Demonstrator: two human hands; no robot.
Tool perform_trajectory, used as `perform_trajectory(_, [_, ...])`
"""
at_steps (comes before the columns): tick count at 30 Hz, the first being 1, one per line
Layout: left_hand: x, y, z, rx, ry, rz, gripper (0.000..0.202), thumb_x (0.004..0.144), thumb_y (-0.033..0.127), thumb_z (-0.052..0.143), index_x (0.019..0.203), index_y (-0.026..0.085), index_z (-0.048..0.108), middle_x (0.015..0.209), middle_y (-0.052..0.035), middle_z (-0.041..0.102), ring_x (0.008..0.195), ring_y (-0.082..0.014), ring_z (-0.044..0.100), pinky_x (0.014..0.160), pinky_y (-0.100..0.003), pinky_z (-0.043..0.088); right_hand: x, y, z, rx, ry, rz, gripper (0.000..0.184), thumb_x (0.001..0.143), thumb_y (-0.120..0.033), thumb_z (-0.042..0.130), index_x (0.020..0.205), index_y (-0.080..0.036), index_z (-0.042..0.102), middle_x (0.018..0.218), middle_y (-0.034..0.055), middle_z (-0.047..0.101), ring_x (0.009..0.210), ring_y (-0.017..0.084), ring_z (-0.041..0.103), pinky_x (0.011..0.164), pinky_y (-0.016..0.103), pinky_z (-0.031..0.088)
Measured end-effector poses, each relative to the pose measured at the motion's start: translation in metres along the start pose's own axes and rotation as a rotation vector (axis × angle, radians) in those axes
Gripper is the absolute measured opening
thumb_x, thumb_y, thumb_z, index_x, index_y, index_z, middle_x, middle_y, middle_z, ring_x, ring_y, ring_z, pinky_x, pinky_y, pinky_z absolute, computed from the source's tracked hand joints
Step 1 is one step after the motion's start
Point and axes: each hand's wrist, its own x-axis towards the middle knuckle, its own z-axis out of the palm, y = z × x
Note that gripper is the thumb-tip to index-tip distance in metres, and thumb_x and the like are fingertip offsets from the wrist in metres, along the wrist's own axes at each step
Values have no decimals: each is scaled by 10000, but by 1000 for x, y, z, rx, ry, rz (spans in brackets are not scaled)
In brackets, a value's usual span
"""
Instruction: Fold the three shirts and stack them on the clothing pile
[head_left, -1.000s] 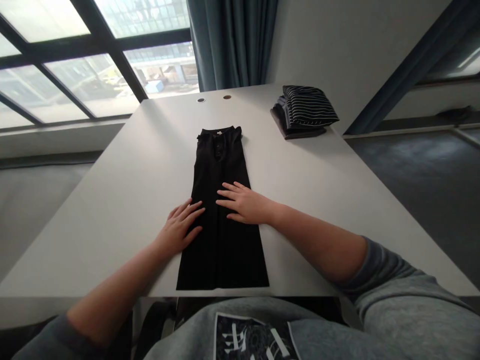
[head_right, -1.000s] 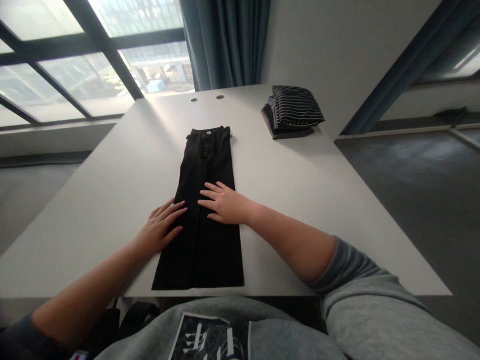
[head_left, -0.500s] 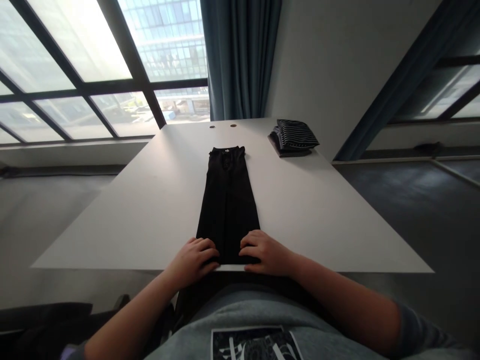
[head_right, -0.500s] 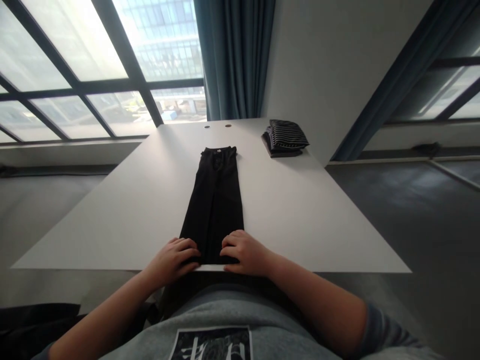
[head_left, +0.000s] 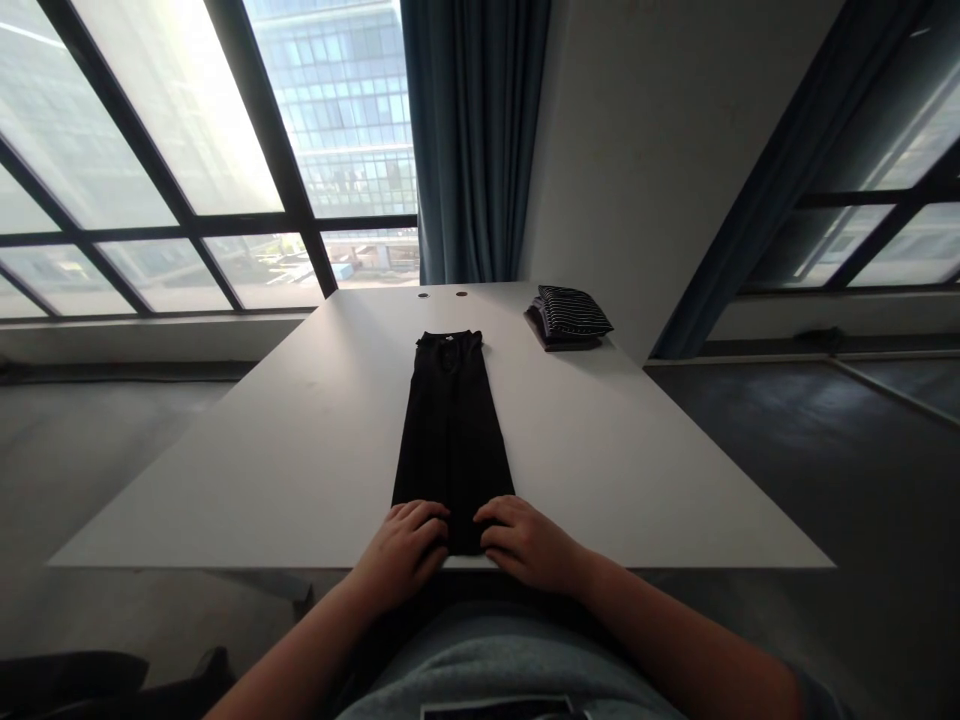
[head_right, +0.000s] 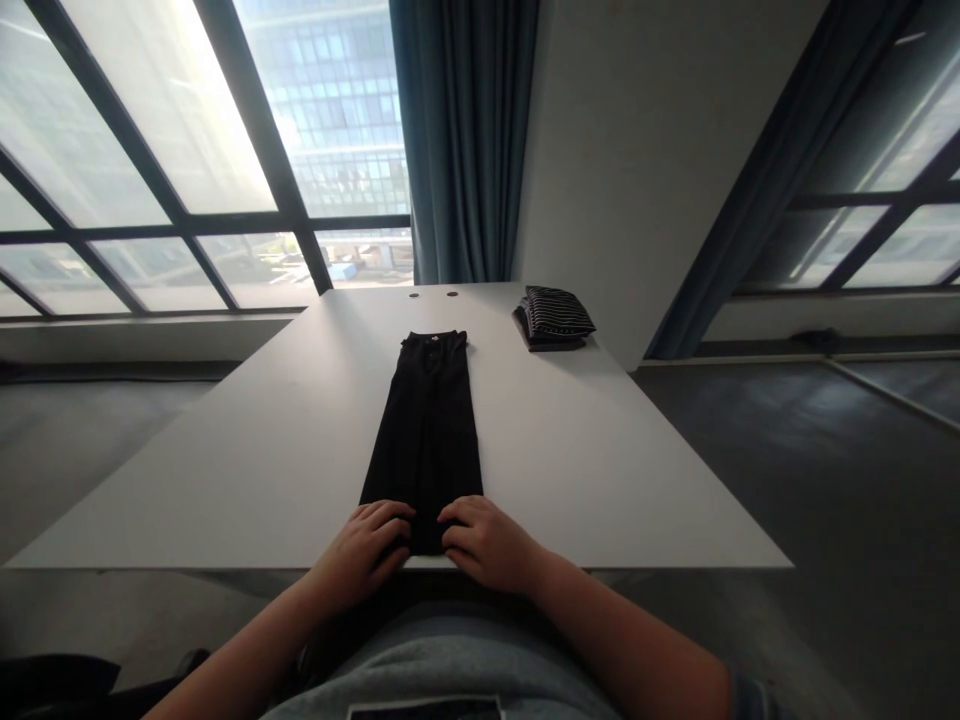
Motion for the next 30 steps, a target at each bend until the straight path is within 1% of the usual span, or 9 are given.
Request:
perform_trajectory(1, [-2, -2, 2, -6, -10, -3, 149, 924, 233, 648, 1069, 254, 675, 1338, -61, 684, 1249, -276, 625, 1073, -485, 508, -1, 0, 0, 4, -26, 19, 162, 947, -220, 653, 1076, -217, 751, 1319, 108, 680, 1247, 266, 612, 1099, 482, 492])
perform_trajectory(3, [-6, -6, 6, -7, -5, -7, 231, 915, 248, 664, 1145, 255, 671, 1373, -69, 677, 1275, -280, 622, 1094, -490, 504, -1, 1, -1, 1, -81, 69, 340, 922, -230, 683, 1261, -227, 715, 1470, 127, 606, 1374, 293, 548, 1182, 541, 420])
perform_trajectory(6, [-11, -13, 14, 42, 33, -9, 455, 916, 274, 673, 1366, 247, 611, 1507, -103, 596, 1396, -309, 548, 1146, -520, 475, 0, 1, -2, -23, -156, 125, 559, 921, -265, 686, 1471, -227, 595, 1606, 156, 478, 1502, 335, 423, 1238, 619, 311])
perform_trajectory(9, [-12, -20, 20, 106, -15, 15, 610, 947, 286, 648, 1534, 248, 485, 1611, -108, 484, 1492, -308, 453, 1201, -543, 423, 3, 1, -3, -29, -211, 131, 520, 951, -275, 652, 1466, -214, 611, 1600, 159, 484, 1507, 340, 421, 1240, 625, 300])
perform_trajectory(13, [-13, -26, 19, 151, -123, 97, 709, 988, 296, 604, 1637, 265, 322, 1677, -98, 356, 1553, -288, 349, 1252, -543, 349, 4, 0, -5, -44, -261, 132, 495, 988, -265, 604, 1480, -209, 602, 1615, 149, 460, 1521, 337, 397, 1251, 605, 293])
perform_trajectory(19, [-19, -28, 16, 173, -157, 167, 746, 1021, 319, 561, 1676, 272, 207, 1713, -84, 256, 1584, -287, 264, 1279, -533, 297, -5, 0, -13, -9, -392, 108, 700, 949, -301, 660, 1603, -208, 431, 1687, 160, 291, 1571, 331, 284, 1275, 581, 252])
perform_trajectory(23, [-27, -32, 13, 127, -119, 146, 758, 1001, 276, 581, 1670, 269, 225, 1708, -75, 297, 1566, -267, 326, 1264, -509, 348, -14, 1, -16, 24, -329, 112, 701, 912, -242, 685, 1579, -198, 475, 1679, 160, 321, 1564, 322, 309, 1276, 555, 272])
perform_trajectory(26, [-41, -45, 7, 102, -46, 92, 705, 957, 305, 651, 1609, 286, 384, 1665, -70, 404, 1514, -286, 424, 1218, -503, 423, -23, 7, -18, 7, -262, 121, 666, 902, -254, 707, 1541, -194, 531, 1661, 161, 369, 1558, 333, 323, 1275, 570, 271])
perform_trajectory(30, [-62, -65, 5, 109, 58, 61, 488, 964, 312, 649, 1449, 285, 592, 1523, -79, 589, 1382, -291, 576, 1134, -495, 507, -35, 17, -18, 10, -230, 130, 658, 893, -280, 738, 1521, -215, 554, 1622, 159, 443, 1516, 335, 409, 1260, 584, 305])
